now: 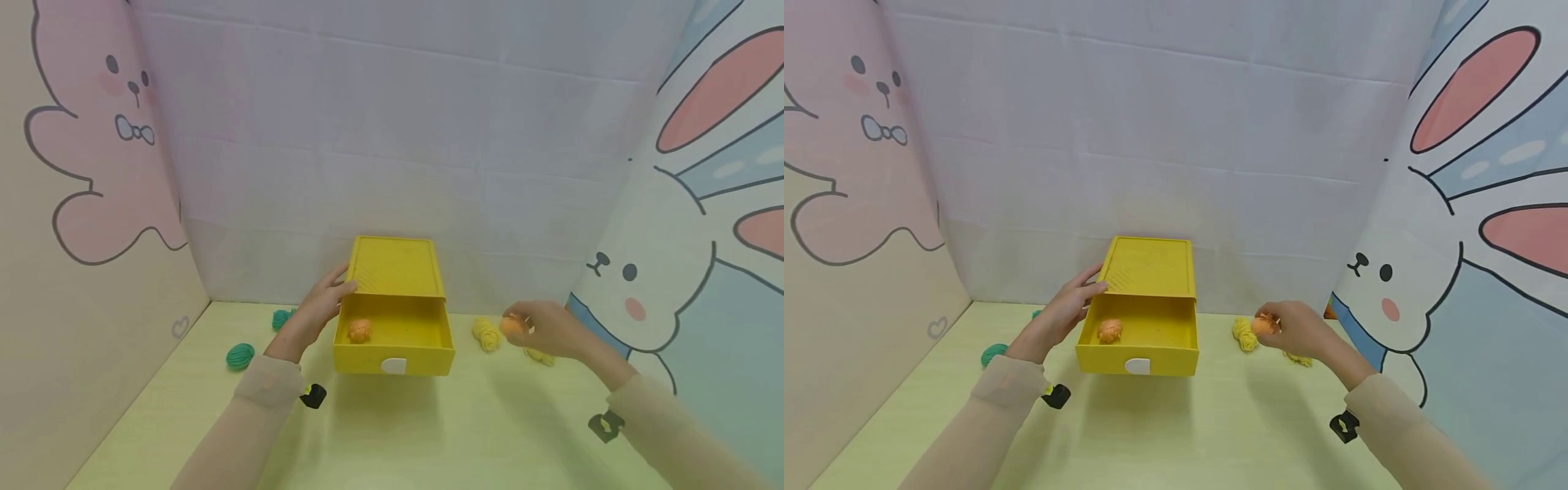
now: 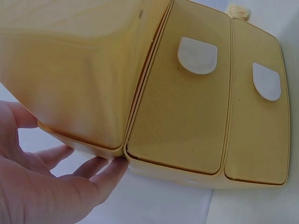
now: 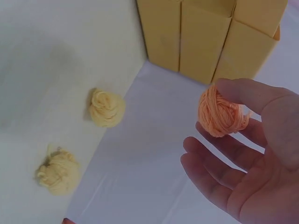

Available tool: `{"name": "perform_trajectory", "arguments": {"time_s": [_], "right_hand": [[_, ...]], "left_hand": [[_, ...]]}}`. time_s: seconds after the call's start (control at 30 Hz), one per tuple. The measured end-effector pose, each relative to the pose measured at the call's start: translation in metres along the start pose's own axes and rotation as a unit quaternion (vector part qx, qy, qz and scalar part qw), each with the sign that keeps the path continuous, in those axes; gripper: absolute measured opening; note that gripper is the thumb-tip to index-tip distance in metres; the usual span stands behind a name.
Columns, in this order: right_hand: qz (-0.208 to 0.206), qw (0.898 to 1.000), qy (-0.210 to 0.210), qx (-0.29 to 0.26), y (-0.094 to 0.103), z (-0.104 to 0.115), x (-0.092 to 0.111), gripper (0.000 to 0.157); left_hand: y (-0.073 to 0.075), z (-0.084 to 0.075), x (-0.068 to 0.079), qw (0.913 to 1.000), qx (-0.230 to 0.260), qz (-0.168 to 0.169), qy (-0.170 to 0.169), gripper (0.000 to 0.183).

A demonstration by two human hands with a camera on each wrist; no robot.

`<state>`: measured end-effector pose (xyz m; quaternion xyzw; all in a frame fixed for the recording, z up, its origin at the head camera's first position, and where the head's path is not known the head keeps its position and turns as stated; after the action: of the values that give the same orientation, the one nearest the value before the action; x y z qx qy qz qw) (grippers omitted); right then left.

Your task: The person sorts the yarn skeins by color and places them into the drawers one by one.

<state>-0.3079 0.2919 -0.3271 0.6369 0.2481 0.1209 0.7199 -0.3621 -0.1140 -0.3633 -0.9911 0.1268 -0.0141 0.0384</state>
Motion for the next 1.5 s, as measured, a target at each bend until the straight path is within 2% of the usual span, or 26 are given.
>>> {"name": "perform_trajectory", "arguments": {"time_s": [0.27,0.53,0.67,0.93,1.13,1.27,1.5], "right_hand": [[-0.017,0.999,0.046,0.002,0.020,0.038,-0.025,0.025],[-0.011,0.999,0.051,-0.009,0.033,0.073,-0.049,0.028],[-0.018,0.997,0.071,-0.009,0.036,0.091,-0.059,0.029],[-0.028,0.992,0.118,0.015,0.030,0.124,-0.080,0.029],[-0.003,0.991,0.136,0.015,0.019,0.142,-0.093,0.027],[0.020,0.989,0.143,0.006,0.012,0.149,-0.098,0.023],[0.027,0.988,0.155,0.009,-0.001,0.155,-0.103,0.021]], "left_hand": [[0.002,0.000,-0.001,1.0000,-0.001,-0.003,0.001,0.068],[0.005,0.002,-0.003,0.9999,-0.003,-0.012,0.006,0.068],[0.005,0.003,-0.004,0.9999,-0.002,-0.011,0.007,0.069],[0.005,0.001,-0.001,0.9999,-0.001,-0.014,0.006,0.068],[0.005,0.001,0.001,0.9999,0.004,-0.011,0.002,0.068],[0.004,0.001,0.001,1.0000,0.004,-0.007,-0.002,0.068],[0.002,0.000,0.002,0.9999,0.006,-0.008,-0.001,0.068]]}}
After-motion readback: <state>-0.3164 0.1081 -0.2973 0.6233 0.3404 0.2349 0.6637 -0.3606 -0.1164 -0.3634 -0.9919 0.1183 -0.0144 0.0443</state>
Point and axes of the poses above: each hand's wrist, its own x-axis away from the middle knuckle, its own y-axis out of the back of the hand, z = x × y, the point moved 4 cm from there along -x, towards the middle knuckle, and after that the axes turned 11 degrees about x, right-handed, at the moved point
